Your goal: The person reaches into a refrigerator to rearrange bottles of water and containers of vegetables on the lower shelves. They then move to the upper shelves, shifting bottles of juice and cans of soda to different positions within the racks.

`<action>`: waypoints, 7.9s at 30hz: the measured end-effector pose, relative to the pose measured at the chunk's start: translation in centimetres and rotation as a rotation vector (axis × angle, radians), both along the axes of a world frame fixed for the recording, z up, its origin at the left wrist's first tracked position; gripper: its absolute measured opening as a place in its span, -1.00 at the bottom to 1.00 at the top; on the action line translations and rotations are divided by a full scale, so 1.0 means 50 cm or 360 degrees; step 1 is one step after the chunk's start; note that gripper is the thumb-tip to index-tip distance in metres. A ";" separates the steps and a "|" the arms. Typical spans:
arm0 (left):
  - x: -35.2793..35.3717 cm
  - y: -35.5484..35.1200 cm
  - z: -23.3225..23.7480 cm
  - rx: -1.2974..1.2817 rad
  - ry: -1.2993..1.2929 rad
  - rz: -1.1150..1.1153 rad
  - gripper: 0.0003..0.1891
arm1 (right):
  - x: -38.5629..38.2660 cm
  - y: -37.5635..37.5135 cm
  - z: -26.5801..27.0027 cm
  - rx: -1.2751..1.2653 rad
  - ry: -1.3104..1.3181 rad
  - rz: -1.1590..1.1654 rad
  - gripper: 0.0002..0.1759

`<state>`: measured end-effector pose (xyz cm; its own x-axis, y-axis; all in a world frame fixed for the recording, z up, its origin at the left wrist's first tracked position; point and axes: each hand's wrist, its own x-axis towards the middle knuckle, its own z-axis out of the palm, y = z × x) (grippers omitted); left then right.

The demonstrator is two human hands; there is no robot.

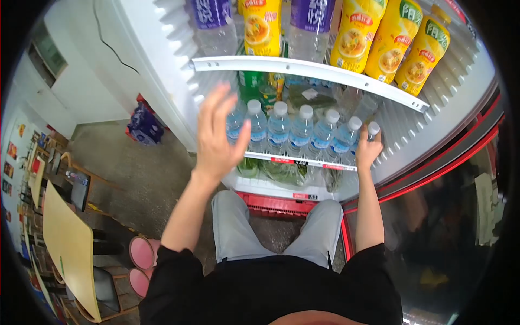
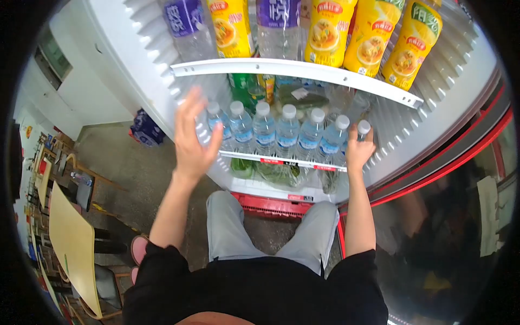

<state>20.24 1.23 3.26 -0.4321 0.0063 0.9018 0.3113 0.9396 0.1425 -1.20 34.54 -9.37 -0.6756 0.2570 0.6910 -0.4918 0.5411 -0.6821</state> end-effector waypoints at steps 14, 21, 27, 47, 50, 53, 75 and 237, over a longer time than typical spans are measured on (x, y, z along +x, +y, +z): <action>-0.138 -0.014 0.060 -0.0133 0.0164 0.0210 -0.38 | 0.012 0.006 0.001 0.0020 -0.0156 -0.0036 -0.58; -0.090 0.012 0.117 -0.0031 -0.0307 0.0131 -0.33 | 0.035 0.039 0.056 0.0186 -0.0624 0.0122 -0.46; -0.050 0.005 0.185 0.0160 -0.0679 -0.0049 -0.36 | 0.096 0.076 0.129 0.0390 -0.0981 0.0125 -0.10; 0.051 -0.111 0.208 0.0780 -0.1170 -0.0728 -0.69 | 0.402 0.004 0.339 0.0079 -0.1295 -0.0248 -0.69; 0.104 -0.165 0.073 0.0988 -0.1735 -0.0582 -0.70 | 0.353 -0.038 0.404 0.0035 -0.1154 -0.0345 -0.62; 0.206 -0.259 -0.128 0.1217 -0.2077 -0.0630 -0.79 | 0.328 -0.084 0.489 -0.0151 -0.1112 -0.0335 -0.55; 0.209 -0.219 -0.065 0.2213 -0.2405 -0.0114 -0.72 | 0.049 -0.047 0.562 0.0074 -0.0630 -0.0390 -0.42; 0.012 -0.054 0.338 0.0677 -0.0830 -0.0108 -0.29 | 0.171 -0.318 0.515 0.0666 -0.0333 -0.0127 -0.12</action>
